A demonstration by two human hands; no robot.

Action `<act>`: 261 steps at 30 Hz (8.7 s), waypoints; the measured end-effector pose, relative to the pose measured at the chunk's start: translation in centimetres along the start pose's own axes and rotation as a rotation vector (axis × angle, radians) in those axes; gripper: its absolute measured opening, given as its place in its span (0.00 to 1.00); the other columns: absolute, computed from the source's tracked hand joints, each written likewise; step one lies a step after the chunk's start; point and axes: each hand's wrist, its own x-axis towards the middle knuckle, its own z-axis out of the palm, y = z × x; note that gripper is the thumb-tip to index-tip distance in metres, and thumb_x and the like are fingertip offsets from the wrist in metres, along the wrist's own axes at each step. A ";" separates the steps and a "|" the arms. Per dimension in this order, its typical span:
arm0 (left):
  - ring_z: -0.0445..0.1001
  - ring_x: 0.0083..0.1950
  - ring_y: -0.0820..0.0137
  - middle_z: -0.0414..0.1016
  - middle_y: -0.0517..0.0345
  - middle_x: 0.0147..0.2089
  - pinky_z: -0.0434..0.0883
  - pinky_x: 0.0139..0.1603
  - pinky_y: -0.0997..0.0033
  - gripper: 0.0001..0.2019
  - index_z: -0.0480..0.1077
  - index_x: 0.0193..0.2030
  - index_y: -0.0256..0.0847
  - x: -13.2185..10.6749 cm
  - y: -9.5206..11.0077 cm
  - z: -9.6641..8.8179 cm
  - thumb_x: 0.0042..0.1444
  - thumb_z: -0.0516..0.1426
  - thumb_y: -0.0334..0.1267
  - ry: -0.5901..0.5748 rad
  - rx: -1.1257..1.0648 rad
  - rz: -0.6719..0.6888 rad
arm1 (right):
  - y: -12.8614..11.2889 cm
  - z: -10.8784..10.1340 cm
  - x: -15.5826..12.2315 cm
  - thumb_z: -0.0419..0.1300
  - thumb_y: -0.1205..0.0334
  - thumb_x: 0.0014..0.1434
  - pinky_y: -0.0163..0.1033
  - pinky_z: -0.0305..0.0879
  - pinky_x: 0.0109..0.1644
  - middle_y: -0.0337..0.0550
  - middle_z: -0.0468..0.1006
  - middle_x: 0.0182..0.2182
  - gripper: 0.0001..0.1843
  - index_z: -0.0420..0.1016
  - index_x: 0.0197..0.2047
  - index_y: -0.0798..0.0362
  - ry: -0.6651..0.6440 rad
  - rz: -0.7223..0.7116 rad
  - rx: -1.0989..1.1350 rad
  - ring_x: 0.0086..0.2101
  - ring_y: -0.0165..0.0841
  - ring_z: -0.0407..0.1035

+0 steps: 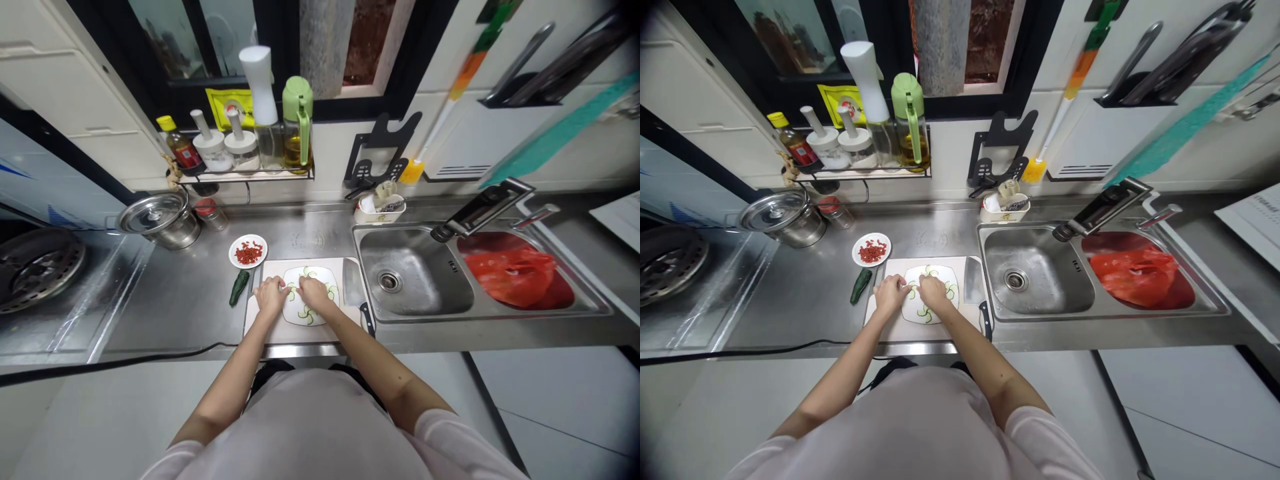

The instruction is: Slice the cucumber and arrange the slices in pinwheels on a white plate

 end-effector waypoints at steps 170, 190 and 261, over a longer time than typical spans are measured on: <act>0.73 0.40 0.68 0.79 0.52 0.39 0.67 0.42 0.73 0.13 0.75 0.37 0.37 4.5 3.6 -4.8 0.52 0.57 0.44 -0.135 -0.821 0.148 | 4.0 -7.9 -0.4 0.51 0.59 0.65 0.36 0.57 0.45 0.43 0.72 0.41 0.10 0.72 0.40 0.50 0.461 -0.313 0.326 0.44 0.34 0.63; 0.73 0.44 0.64 0.78 0.59 0.38 0.58 0.49 0.63 0.07 0.73 0.36 0.45 5.4 5.3 -0.1 0.52 0.57 0.42 -0.166 -0.152 0.127 | 5.6 -2.4 2.2 0.50 0.61 0.65 0.34 0.55 0.39 0.44 0.73 0.40 0.11 0.74 0.40 0.51 0.181 -0.208 0.059 0.42 0.34 0.63; 0.71 0.49 0.61 0.77 0.55 0.42 0.56 0.50 0.59 0.08 0.73 0.38 0.46 4.9 5.9 -0.7 0.56 0.53 0.40 -0.149 -0.031 0.112 | 4.6 -3.1 2.5 0.50 0.61 0.63 0.34 0.53 0.38 0.44 0.75 0.41 0.10 0.72 0.42 0.52 0.161 0.009 0.142 0.40 0.32 0.66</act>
